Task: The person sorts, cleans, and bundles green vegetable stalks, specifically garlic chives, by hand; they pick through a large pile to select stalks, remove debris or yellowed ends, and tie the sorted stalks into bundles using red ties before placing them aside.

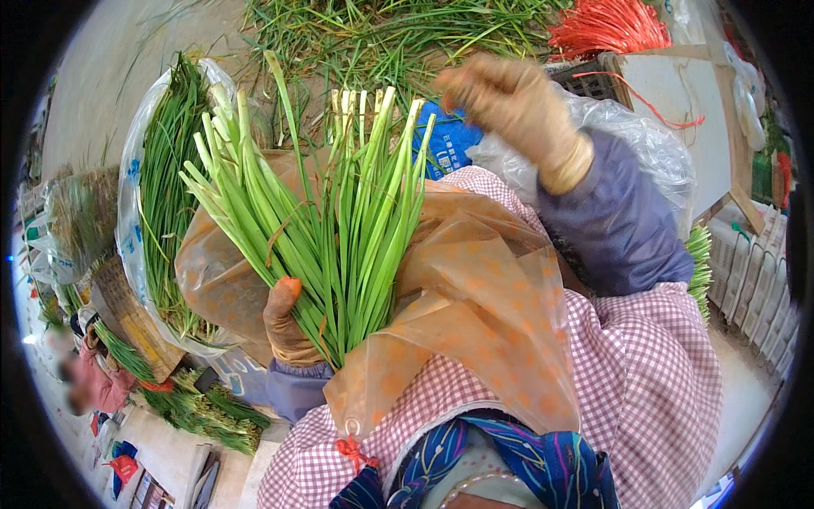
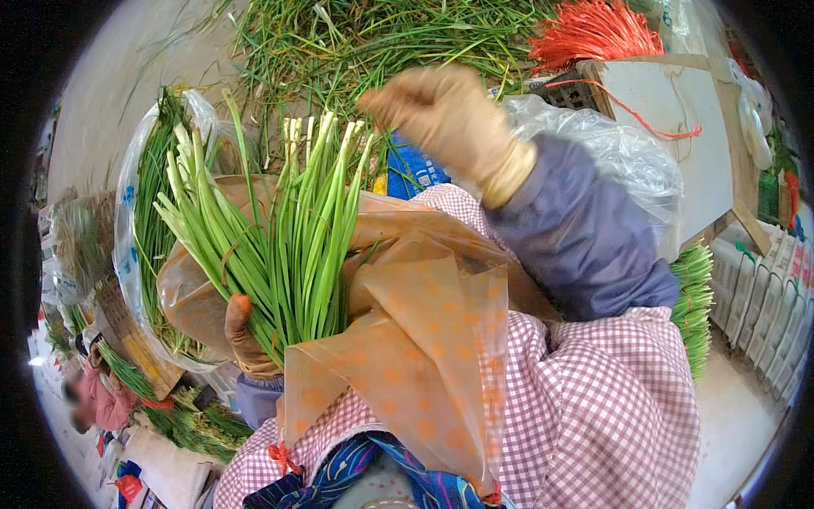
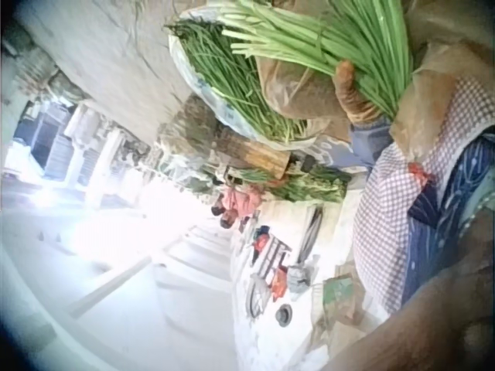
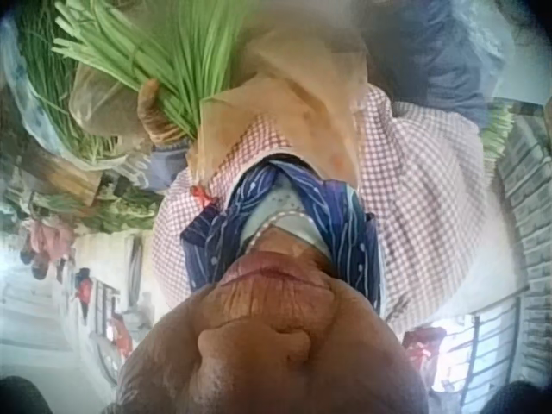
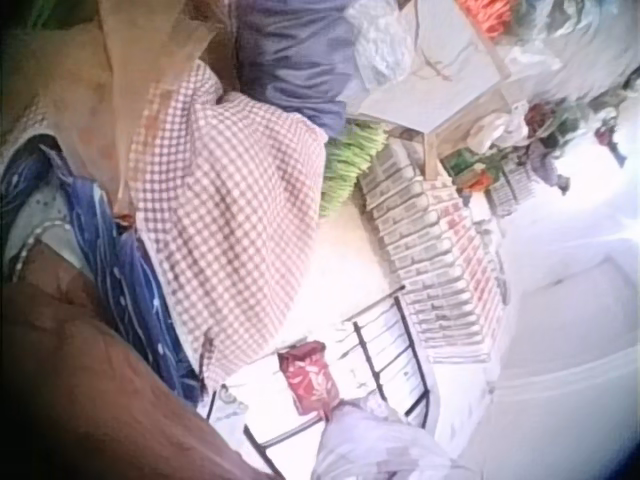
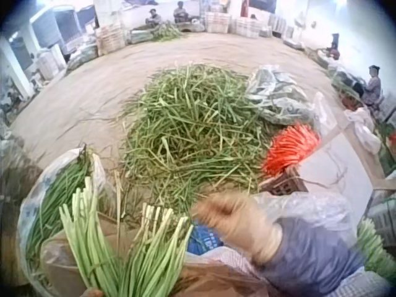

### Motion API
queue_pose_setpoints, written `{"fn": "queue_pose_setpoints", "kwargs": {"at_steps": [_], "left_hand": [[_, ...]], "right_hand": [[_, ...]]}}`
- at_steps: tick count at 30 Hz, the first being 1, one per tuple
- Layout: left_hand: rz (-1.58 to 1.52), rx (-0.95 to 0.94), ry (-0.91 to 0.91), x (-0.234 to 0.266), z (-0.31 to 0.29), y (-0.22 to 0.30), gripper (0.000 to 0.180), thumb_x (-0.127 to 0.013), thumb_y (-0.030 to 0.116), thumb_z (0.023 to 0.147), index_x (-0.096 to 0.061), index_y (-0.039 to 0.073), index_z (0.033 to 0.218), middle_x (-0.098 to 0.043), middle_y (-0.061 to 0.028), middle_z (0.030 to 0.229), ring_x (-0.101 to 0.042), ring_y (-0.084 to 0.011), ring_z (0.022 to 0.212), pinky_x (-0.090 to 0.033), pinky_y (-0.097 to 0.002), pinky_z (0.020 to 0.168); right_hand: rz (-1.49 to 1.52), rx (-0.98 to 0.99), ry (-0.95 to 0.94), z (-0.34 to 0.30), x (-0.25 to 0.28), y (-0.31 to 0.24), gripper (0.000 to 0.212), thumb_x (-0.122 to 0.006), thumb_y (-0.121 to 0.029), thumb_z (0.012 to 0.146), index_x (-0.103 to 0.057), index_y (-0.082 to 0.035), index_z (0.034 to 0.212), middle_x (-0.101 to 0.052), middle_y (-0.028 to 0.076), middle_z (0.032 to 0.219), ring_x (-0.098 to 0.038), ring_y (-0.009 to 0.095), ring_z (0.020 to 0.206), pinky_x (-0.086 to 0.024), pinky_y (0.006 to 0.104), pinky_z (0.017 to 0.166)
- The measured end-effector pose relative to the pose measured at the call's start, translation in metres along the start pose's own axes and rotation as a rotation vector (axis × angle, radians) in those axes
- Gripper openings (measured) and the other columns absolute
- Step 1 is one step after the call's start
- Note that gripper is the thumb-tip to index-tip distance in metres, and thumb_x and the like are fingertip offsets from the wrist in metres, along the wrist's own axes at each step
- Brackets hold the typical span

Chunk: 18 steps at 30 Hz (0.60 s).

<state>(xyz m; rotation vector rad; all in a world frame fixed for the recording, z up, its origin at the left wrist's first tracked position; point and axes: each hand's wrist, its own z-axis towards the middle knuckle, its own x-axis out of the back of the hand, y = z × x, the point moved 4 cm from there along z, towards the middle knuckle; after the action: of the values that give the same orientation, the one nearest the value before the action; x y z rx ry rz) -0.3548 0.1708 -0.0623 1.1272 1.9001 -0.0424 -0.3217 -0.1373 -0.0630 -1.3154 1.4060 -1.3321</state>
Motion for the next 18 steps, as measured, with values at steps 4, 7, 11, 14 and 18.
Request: {"fn": "queue_pose_setpoints", "kwargs": {"at_steps": [4,7,11,14,18], "left_hand": [[0.017,-0.005,-0.024,-0.003,0.0,0.002,0.062,-0.061,0.019,0.079,-0.037,-0.002,0.133,-0.052,-0.0205,0.124,-0.056,-0.0342,0.109,-0.048,-0.0468,0.093],[0.026,-0.04,-0.062,0.005,-0.001,0.003,0.063,-0.061,0.019,0.079,-0.036,-0.001,0.133,-0.052,-0.0197,0.124,-0.055,-0.0345,0.109,-0.047,-0.0467,0.094],[0.116,-0.101,-0.057,-0.01,0.003,-0.001,0.06,-0.062,0.027,0.079,-0.042,0.002,0.13,-0.055,-0.0164,0.121,-0.057,-0.0311,0.106,-0.048,-0.0453,0.092],[0.17,-0.141,-0.015,-0.012,0.006,-0.005,0.058,-0.062,0.03,0.08,-0.045,0.003,0.128,-0.057,-0.0147,0.12,-0.058,-0.0292,0.105,-0.048,-0.0444,0.092],[0.159,-0.12,-0.031,-0.004,0.003,-0.004,0.058,-0.061,0.031,0.08,-0.045,0.003,0.128,-0.057,-0.014,0.12,-0.058,-0.0292,0.105,-0.047,-0.044,0.092]], "right_hand": [[-0.025,-0.152,-0.202,-0.016,-0.047,0.008,0.023,-0.066,-0.026,0.086,-0.067,-0.003,0.085,-0.058,-0.001,0.065,-0.049,0.006,0.058,-0.04,0.0217,0.052],[0.262,-0.356,-0.336,-0.012,-0.049,0.021,0.02,-0.065,-0.023,0.085,-0.066,-0.003,0.081,-0.053,-0.001,0.059,-0.045,0.005,0.049,-0.037,0.0226,0.044],[0.307,-0.389,-0.437,-0.015,-0.04,0.023,0.017,-0.064,-0.019,0.085,-0.063,-0.002,0.079,-0.052,0.0,0.058,-0.047,0.007,0.049,-0.037,0.0223,0.044],[-0.181,0.04,-0.212,-0.016,-0.034,0.022,0.017,-0.064,-0.018,0.08,-0.062,-0.002,0.081,-0.057,0.009,0.061,-0.054,0.017,0.053,-0.045,0.0342,0.051],[-0.839,0.355,-0.125,-0.013,-0.034,-0.001,0.01,-0.064,-0.012,0.08,-0.064,-0.005,0.088,-0.06,0.011,0.067,-0.06,0.024,0.062,-0.046,0.0342,0.053]]}}
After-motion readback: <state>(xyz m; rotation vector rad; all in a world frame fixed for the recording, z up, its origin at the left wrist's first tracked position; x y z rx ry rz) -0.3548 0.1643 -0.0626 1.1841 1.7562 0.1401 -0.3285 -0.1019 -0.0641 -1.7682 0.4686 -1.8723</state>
